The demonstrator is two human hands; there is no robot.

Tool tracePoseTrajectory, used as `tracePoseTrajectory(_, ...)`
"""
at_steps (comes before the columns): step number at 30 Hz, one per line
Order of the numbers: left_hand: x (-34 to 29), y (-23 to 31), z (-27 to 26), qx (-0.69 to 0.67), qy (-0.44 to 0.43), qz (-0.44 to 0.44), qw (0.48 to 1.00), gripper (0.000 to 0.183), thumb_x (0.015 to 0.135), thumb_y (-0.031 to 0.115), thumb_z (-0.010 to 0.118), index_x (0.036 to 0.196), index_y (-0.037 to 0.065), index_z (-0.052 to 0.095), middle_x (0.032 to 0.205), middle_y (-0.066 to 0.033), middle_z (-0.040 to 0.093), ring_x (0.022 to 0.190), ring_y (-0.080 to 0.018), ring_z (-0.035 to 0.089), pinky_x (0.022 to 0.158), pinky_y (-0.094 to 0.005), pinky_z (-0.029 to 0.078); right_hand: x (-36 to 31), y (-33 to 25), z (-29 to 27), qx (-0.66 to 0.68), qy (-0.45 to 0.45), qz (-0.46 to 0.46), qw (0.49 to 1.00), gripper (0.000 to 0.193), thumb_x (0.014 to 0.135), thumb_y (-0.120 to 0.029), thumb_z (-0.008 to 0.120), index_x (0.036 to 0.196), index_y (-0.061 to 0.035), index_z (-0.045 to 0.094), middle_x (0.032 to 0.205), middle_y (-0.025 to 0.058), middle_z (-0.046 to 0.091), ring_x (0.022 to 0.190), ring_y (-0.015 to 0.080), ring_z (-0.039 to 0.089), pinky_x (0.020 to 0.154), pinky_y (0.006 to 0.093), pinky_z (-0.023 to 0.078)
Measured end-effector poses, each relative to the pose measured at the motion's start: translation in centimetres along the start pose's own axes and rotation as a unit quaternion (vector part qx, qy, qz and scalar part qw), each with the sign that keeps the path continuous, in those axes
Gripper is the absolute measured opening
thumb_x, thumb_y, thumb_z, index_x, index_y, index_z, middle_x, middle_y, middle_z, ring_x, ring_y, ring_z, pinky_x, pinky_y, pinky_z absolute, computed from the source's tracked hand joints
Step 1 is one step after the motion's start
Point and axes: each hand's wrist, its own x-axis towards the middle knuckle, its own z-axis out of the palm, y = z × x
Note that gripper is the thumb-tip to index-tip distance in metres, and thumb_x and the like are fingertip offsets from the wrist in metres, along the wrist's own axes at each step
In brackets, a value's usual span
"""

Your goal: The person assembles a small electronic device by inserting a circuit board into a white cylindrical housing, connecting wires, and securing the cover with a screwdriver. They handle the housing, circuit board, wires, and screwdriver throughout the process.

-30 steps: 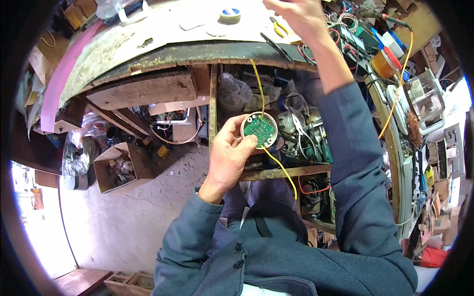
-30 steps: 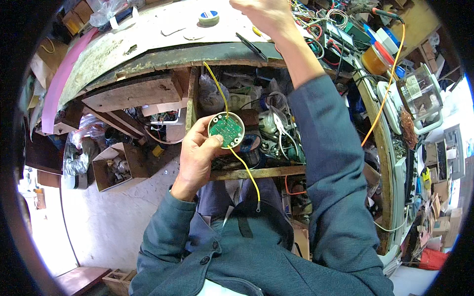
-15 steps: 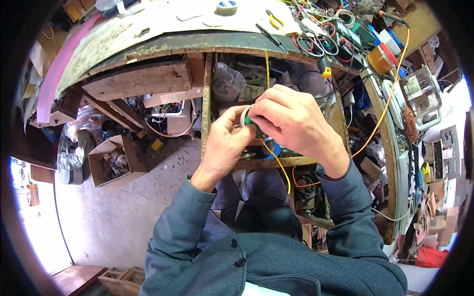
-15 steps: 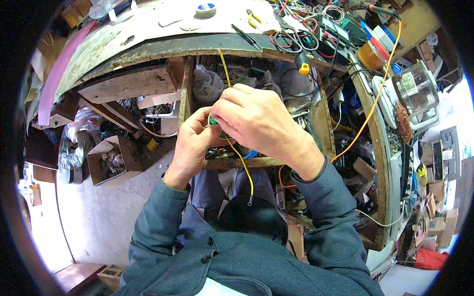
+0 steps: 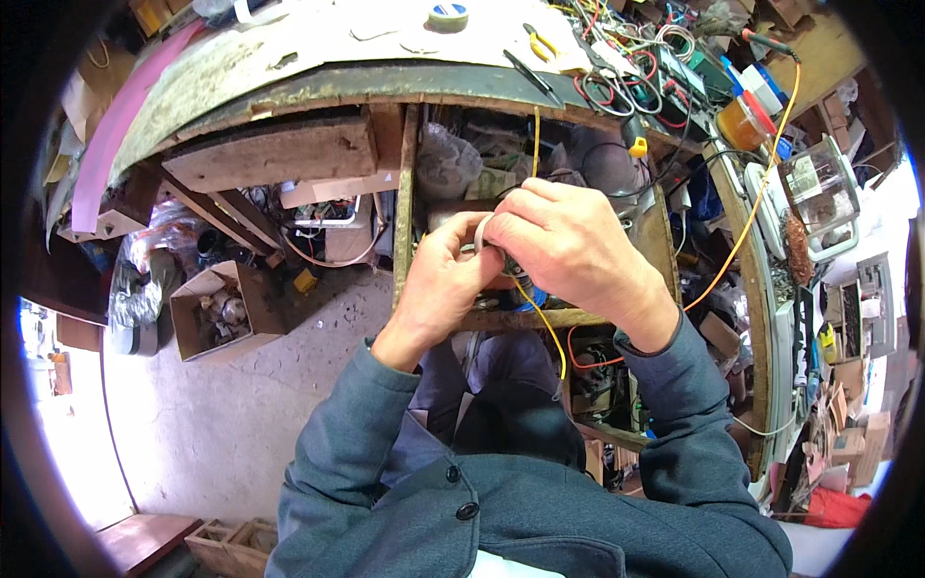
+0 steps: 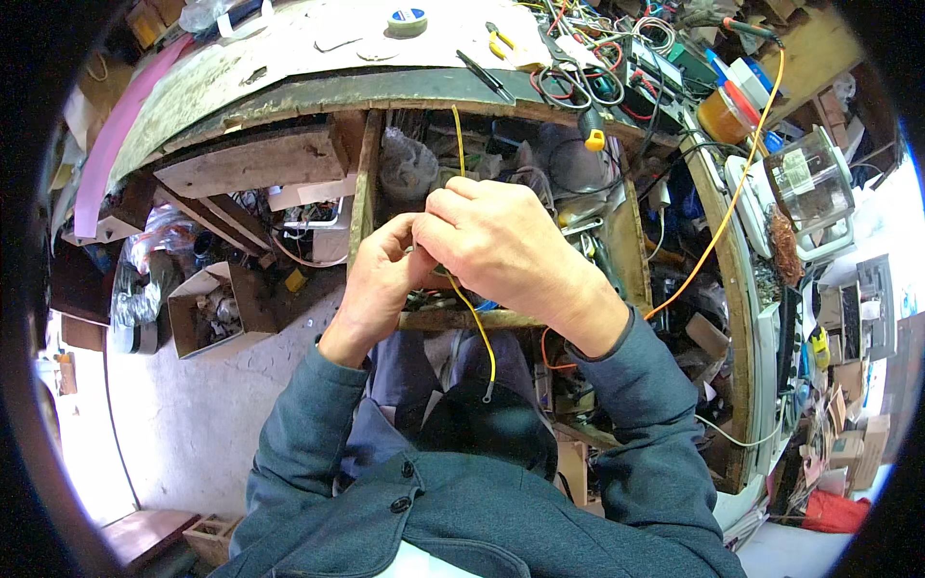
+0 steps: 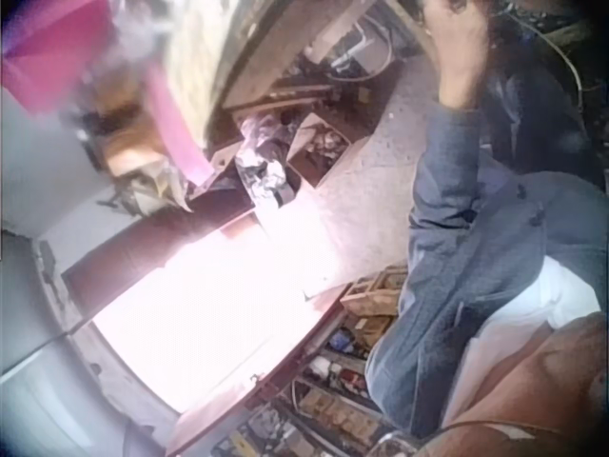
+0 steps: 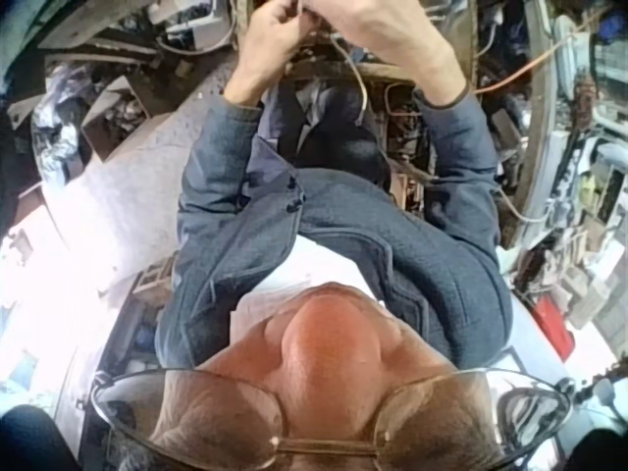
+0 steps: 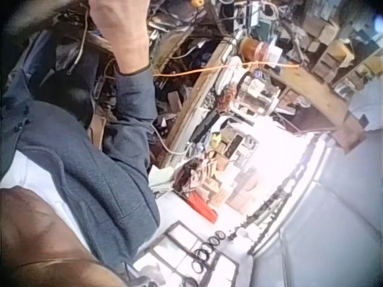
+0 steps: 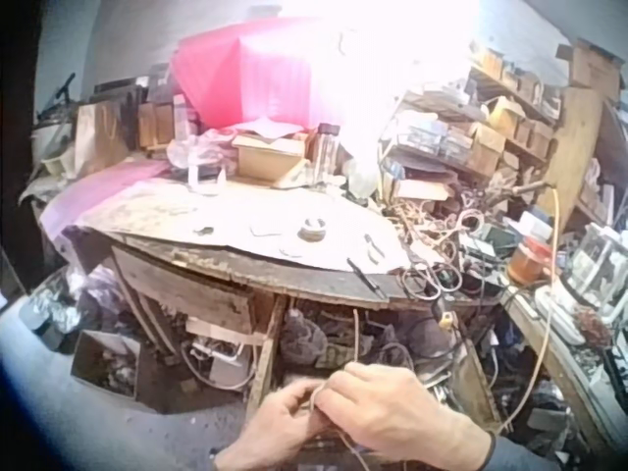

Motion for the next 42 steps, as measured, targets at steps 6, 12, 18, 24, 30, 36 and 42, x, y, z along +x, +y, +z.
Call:
tracePoseTrajectory(6,0.3,-0.3,-0.1,-0.030,0.005,0.005,1.000,0.046,0.104,0.031,0.075,0.135,-0.001,0.061,0.122,-0.0074,0.069,0.107,-0.0180,0.071,0.086,-0.0360,0.066,-0.2,0.2,0.2,0.005,0.000,-0.003,1.000,0.013,0.081,-0.016,0.069,0.090,-0.0073,0.063,0.089,0.0063,0.062,0.084,0.0238,0.066,0.071,0.0355,0.057)
tracePoseTrajectory(12,0.1,0.5,0.1,-0.030,0.003,-0.010,0.999,0.039,0.102,0.008,0.064,0.139,-0.003,0.060,0.126,-0.0084,0.067,0.111,-0.0154,0.068,0.088,-0.0334,0.066,-0.3,-0.4,0.5,0.020,0.030,0.030,0.999,0.017,0.080,-0.009,0.073,0.096,-0.0061,0.069,0.092,0.0067,0.067,0.085,0.0256,0.069,0.071,0.0360,0.059)
tracePoseTrajectory(18,0.1,0.3,0.1,-0.028,0.001,-0.004,1.000,0.039,0.101,0.007,0.065,0.138,-0.003,0.060,0.126,-0.0081,0.067,0.109,-0.0152,0.069,0.089,-0.0328,0.066,-0.6,-0.2,0.7,0.015,0.007,0.036,0.999,0.016,0.083,-0.014,0.069,0.097,-0.0072,0.067,0.093,0.0066,0.064,0.088,0.0248,0.067,0.072,0.0359,0.058)
tracePoseTrajectory(24,-0.1,0.5,0.3,-0.006,0.005,0.001,1.000,0.040,0.101,0.007,0.066,0.139,-0.004,0.059,0.127,-0.0087,0.067,0.108,-0.0152,0.070,0.088,-0.0328,0.066,-0.6,-0.1,0.5,0.075,0.024,0.063,0.995,0.011,0.083,-0.010,0.073,0.094,-0.0076,0.070,0.090,0.0068,0.065,0.087,0.0269,0.068,0.072,0.0372,0.058)
tracePoseTrajectory(30,0.0,0.4,0.2,-0.012,0.004,-0.001,1.000,0.041,0.100,0.007,0.067,0.139,-0.004,0.059,0.127,-0.0094,0.067,0.109,-0.0158,0.070,0.089,-0.0325,0.066,-0.7,-0.3,0.6,0.084,0.028,0.074,0.993,0.014,0.082,-0.007,0.076,0.094,-0.0072,0.070,0.092,0.0071,0.067,0.087,0.0283,0.068,0.072,0.0387,0.057)
tracePoseTrajectory(36,-0.1,0.4,0.2,0.000,0.010,0.000,1.000,0.041,0.101,0.008,0.067,0.139,-0.003,0.059,0.127,-0.0092,0.067,0.109,-0.0161,0.070,0.089,-0.0331,0.066,-0.3,-1.0,0.2,0.039,0.000,0.096,0.995,0.016,0.080,-0.006,0.080,0.091,-0.0069,0.069,0.092,0.0066,0.068,0.084,0.0279,0.067,0.071,0.0391,0.056)
tracePoseTrajectory(42,-0.1,0.3,0.2,-0.006,0.004,0.008,1.000,0.040,0.101,0.009,0.067,0.138,-0.004,0.060,0.126,-0.0087,0.067,0.107,-0.0164,0.070,0.089,-0.0332,0.066,-0.4,-0.5,0.0,0.032,-0.008,0.060,0.998,0.012,0.083,-0.015,0.071,0.091,-0.0086,0.066,0.088,0.0068,0.064,0.086,0.0261,0.067,0.071,0.0375,0.057)
